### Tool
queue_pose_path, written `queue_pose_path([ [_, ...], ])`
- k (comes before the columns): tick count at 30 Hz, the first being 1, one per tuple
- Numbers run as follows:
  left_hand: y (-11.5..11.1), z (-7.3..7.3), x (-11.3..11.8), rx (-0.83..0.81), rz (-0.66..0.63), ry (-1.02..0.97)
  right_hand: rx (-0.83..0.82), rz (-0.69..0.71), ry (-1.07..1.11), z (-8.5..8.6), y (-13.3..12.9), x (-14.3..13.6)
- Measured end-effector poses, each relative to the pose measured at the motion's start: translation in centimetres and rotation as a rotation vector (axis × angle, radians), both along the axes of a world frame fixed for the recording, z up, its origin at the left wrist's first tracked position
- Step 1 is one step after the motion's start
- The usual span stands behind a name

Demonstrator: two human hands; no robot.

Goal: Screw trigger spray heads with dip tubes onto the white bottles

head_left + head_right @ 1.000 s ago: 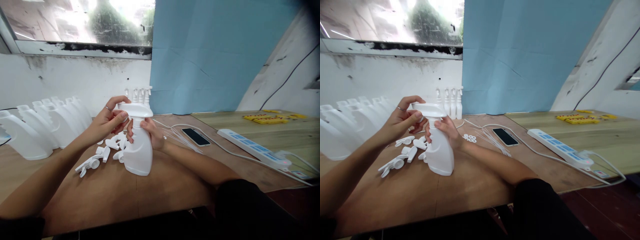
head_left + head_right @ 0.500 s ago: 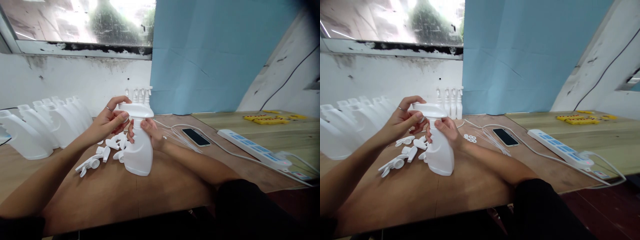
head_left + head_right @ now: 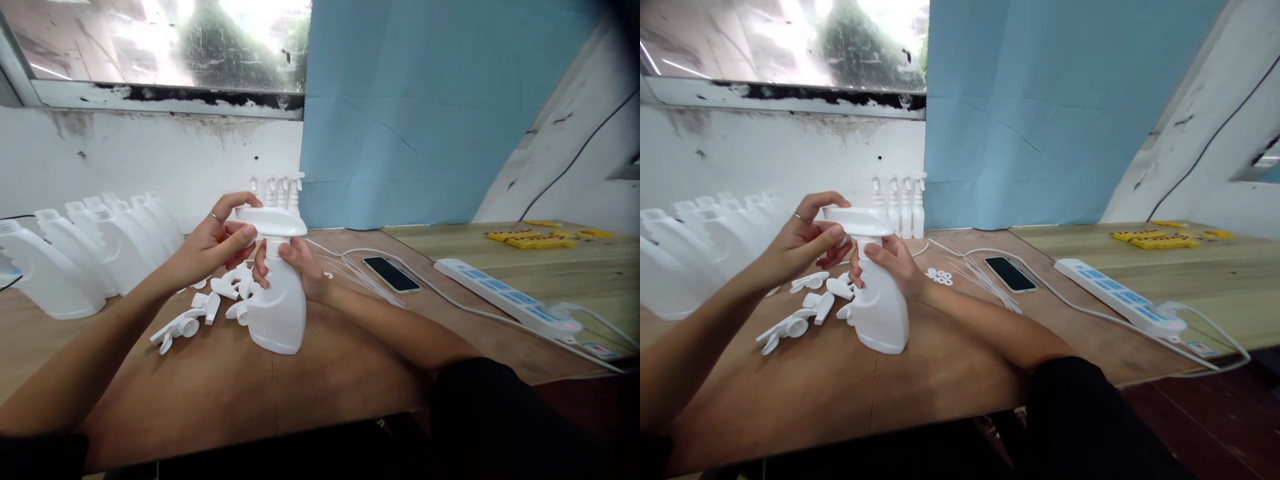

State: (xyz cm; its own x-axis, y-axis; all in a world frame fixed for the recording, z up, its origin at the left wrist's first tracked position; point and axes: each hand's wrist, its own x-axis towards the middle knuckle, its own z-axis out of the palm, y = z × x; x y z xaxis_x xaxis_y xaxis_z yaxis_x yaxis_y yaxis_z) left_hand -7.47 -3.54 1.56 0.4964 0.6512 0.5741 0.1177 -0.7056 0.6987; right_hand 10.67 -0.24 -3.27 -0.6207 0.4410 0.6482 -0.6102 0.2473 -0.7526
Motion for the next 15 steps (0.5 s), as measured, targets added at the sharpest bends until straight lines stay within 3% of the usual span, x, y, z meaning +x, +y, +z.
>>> queue_pose_path([
  [9, -0.34, 0.17, -0.06, -0.039, 0.051, 0.078, 0.006, -0.012, 0.03, 0.06, -0.58, 0.11],
  [15, -0.59, 0.71, -0.74, 0.022, 0.115, 0.107, -0.03, 0.097, -0.027, 0.38, -0.74, -0.02],
])
